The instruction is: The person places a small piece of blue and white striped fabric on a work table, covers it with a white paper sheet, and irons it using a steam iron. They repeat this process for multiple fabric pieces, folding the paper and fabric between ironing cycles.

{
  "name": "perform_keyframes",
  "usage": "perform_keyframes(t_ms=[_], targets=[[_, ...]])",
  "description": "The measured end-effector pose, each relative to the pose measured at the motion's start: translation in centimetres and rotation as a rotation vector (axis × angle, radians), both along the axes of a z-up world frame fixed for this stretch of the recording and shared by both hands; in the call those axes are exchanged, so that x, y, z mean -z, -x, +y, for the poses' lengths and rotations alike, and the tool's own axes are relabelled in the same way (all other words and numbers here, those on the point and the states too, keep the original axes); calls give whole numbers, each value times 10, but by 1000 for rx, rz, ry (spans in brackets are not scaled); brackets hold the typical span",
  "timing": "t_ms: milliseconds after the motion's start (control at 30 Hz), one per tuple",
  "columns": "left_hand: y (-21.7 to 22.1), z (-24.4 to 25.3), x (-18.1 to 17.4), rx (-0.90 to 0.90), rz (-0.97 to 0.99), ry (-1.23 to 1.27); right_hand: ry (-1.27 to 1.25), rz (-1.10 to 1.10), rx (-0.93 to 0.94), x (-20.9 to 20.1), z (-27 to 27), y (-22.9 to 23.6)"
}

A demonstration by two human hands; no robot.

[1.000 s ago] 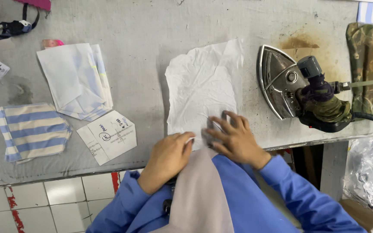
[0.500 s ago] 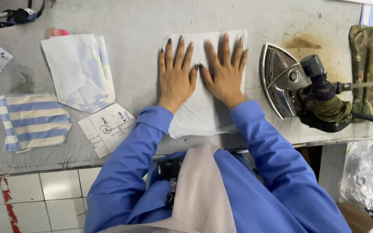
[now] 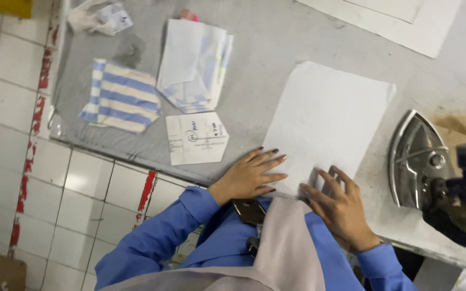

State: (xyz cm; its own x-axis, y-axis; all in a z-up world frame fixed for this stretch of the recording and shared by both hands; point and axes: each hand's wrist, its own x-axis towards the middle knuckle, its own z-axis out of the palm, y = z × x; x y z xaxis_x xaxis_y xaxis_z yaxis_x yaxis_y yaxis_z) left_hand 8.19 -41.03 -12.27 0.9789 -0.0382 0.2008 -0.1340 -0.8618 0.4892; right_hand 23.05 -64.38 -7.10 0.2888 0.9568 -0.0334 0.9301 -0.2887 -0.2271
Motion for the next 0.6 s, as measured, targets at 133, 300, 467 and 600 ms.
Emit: perform_keyframes(t_ms=[133,300,467,600], targets=[[15,52,-7,-257,-142,244,-58,42,39,18,33,-11],[69,197,2,-1005,-383,-53,26,24,-33,7,84,4],[146,290,47,-1441,-310,-198,-35,135,-79,-3,95,6],[144,292,19,-1389,-160,-87,-59,226,-62,-20,97,14]])
